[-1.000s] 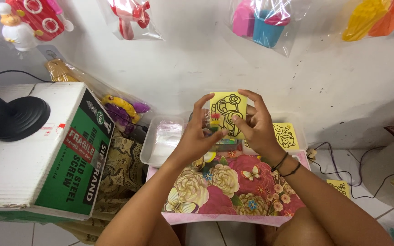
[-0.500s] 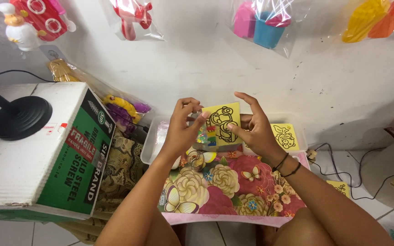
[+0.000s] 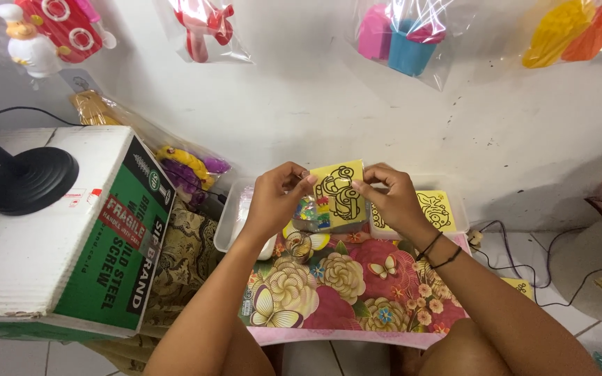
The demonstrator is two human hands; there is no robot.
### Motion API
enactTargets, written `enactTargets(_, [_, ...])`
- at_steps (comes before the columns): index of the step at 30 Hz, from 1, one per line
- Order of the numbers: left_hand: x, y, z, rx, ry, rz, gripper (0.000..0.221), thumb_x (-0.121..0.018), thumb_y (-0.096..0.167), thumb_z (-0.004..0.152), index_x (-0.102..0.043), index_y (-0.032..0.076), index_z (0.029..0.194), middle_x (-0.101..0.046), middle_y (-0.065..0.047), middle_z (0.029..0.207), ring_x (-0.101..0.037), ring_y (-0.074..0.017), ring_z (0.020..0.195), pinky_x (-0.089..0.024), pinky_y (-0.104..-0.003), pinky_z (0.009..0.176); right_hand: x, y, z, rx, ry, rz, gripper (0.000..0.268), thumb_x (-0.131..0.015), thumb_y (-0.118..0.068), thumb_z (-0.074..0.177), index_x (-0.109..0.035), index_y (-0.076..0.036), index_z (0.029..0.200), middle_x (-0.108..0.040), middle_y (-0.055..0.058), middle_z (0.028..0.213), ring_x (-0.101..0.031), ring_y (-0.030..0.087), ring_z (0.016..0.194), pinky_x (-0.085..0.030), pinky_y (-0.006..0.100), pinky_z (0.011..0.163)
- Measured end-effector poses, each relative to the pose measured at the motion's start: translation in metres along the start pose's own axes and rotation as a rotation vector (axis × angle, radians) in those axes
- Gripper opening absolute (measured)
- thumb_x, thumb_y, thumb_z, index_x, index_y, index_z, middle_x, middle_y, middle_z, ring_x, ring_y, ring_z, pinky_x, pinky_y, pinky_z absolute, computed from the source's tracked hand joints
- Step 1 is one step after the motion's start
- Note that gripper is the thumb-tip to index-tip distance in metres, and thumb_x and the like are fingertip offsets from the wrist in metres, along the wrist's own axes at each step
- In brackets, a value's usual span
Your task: Packaging yellow sand art cards and small colorful beads into plastic bags.
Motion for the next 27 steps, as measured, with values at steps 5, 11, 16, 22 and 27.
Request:
enactTargets(5, [0.0,-0.004,0.001,0.008,0.007,0.025,0.02,-0.071,0.02,0.096,-0.073,0.001,0.092,-0.075,-0.015,0.077,-0.076,-0.0276,0.076,-0.058,-0.041,0.078,-0.003,-0.017,-0.009,-0.029,-0.018,0.012,0.014,-0.074,-0.017,0.093,-0.074,-0.005,0.086,-0.069,0.006,0.079,-0.062,0.012,0.083,-0.054,0.03,0.071])
enactTargets(11, [0.003,-0.012,0.003,0.049,-0.012,0.055,0.018,-0.071,0.017,0.095,-0.074,-0.001,0.093,-0.075,-0.018,0.077,-0.074,-0.0296,0.073,-0.057,-0.041,0.076,-0.007,-0.022,-0.014,-0.08,-0.05,0.026,0.01,-0.074,-0.013,0.092,-0.076,-0.003,0.092,-0.07,0.004,0.076,-0.059,0.01,0.077,-0.052,0.028,0.072])
enactTargets(16, [0.004,-0.016,0.002,0.082,-0.067,0.056,0.017,-0.07,0.011,0.093,-0.073,-0.005,0.093,-0.074,-0.022,0.078,-0.074,-0.034,0.074,-0.055,-0.044,0.077,-0.003,-0.013,-0.012,-0.113,-0.05,0.017,0.014,-0.077,-0.015,0.09,-0.076,-0.002,0.095,-0.071,0.004,0.076,-0.057,0.008,0.076,-0.051,0.027,0.071])
enactTargets(22, [0.012,-0.021,0.001,0.055,-0.119,0.135,0.019,-0.071,0.021,0.092,-0.073,0.003,0.098,-0.072,-0.015,0.069,-0.072,-0.0294,0.068,-0.055,-0.041,0.074,0.035,0.0,-0.014,-0.221,0.03,0.049,0.022,-0.078,-0.009,0.086,-0.073,0.003,0.104,-0.073,0.007,0.082,-0.063,0.01,0.072,-0.055,0.028,0.072])
enactTargets(27, [0.016,-0.014,-0.008,0.047,-0.212,0.319,0.022,-0.068,0.017,0.093,-0.075,-0.002,0.102,-0.073,-0.024,0.08,-0.072,-0.0435,0.079,-0.055,-0.049,0.076,0.08,-0.004,-0.019,-0.217,0.14,0.104,0.018,-0.076,-0.008,0.089,-0.072,0.0,0.104,-0.073,0.005,0.086,-0.066,0.007,0.075,-0.055,0.023,0.076])
Point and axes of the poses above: each hand's wrist, its own z-axis towards the middle knuckle, its own x-axis out of the back of the hand, y = z × x, the point moved 8 cm from there along z, towards the middle knuckle
